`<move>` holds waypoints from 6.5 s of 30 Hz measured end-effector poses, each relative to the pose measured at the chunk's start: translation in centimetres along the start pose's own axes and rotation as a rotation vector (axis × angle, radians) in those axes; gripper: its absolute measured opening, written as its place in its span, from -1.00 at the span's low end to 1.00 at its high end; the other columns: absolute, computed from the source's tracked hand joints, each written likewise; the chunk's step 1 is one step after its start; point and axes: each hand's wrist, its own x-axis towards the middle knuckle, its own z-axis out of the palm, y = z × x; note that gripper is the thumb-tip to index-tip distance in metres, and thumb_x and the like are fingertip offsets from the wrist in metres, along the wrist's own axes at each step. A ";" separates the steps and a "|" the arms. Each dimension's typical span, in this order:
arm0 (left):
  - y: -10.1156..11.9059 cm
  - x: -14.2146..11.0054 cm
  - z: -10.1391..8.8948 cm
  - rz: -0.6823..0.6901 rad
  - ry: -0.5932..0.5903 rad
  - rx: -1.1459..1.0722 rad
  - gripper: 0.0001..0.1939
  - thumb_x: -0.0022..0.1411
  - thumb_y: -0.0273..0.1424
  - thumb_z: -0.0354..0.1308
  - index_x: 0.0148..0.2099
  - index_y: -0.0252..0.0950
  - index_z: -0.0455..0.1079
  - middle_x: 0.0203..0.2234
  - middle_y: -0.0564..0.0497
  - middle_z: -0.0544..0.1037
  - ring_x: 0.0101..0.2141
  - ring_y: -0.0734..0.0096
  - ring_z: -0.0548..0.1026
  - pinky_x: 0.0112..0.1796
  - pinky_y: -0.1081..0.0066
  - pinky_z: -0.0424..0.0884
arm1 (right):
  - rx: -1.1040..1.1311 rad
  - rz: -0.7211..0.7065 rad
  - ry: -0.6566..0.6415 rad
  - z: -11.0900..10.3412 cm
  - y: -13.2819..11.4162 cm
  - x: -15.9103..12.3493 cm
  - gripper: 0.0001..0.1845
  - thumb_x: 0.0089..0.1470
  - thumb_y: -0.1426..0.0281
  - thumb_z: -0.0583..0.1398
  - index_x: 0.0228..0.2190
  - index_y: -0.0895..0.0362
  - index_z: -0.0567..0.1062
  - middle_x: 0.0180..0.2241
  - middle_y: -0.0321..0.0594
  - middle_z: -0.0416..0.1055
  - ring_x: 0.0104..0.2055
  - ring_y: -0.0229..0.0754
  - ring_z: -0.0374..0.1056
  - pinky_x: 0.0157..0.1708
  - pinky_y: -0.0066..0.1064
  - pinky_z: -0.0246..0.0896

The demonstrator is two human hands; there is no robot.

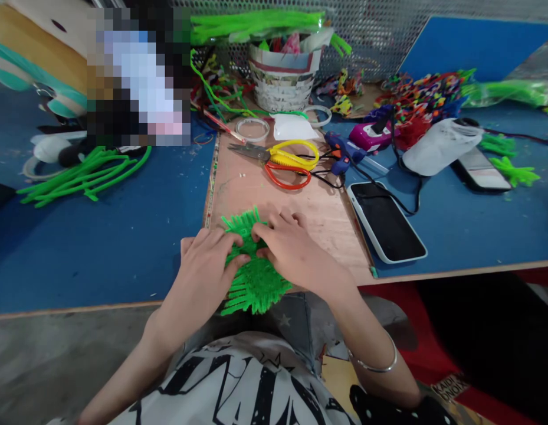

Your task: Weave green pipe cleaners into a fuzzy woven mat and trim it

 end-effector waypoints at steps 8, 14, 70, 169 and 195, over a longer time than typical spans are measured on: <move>0.3 -0.4 0.2 -0.016 -0.005 0.047 -0.90 0.27 -0.41 0.01 -0.17 -0.26 0.30 -0.27 -0.03 0.43 -0.18 0.15 0.32 -0.25 0.20 0.14 | 0.026 0.013 0.016 0.2 -0.1 -0.2 -0.79 0.07 0.53 0.07 -0.24 0.09 0.38 -0.15 -0.12 0.30 -0.05 0.01 0.18 -0.11 -0.10 0.03; 0.1 -0.1 0.1 -0.007 0.000 -0.003 -0.92 0.27 -0.42 0.02 -0.19 -0.26 0.30 -0.27 -0.02 0.43 -0.18 0.18 0.34 -0.26 0.22 0.14 | 0.003 -0.039 0.011 0.4 0.1 0.0 -0.73 0.08 0.54 0.05 -0.19 0.06 0.39 -0.03 -0.06 0.25 0.06 0.07 0.13 -0.07 -0.03 0.00; 0.2 -0.2 -0.2 -0.037 0.029 0.094 -0.86 0.23 -0.34 0.09 -0.20 -0.30 0.29 -0.26 -0.08 0.44 -0.18 0.12 0.31 -0.25 0.19 0.16 | 0.022 -0.006 -0.013 -0.5 0.2 0.8 -0.80 0.00 0.46 0.13 -0.26 0.09 0.42 -0.23 -0.13 0.25 -0.13 -0.02 0.18 -0.14 -0.14 0.02; -0.3 -0.2 0.2 0.007 0.106 0.004 -0.76 0.20 -0.37 0.13 -0.07 -0.24 0.31 -0.19 -0.06 0.48 -0.16 0.14 0.25 -0.26 0.20 0.14 | 0.211 0.044 0.212 -0.8 1.3 0.1 -0.85 0.03 0.49 0.14 -0.28 0.13 0.35 -0.26 -0.21 0.39 -0.17 -0.16 0.26 -0.19 -0.34 0.05; -1.1 -0.9 0.3 0.164 0.076 0.001 -0.68 0.26 -0.57 -0.06 -0.03 -0.19 0.38 -0.08 -0.09 0.45 -0.10 0.17 0.33 -0.23 0.18 0.25 | 0.078 0.171 0.136 0.6 0.4 -0.3 -0.81 0.08 0.55 0.03 -0.36 0.12 0.42 -0.29 -0.12 0.29 -0.20 -0.07 0.16 -0.19 -0.19 0.07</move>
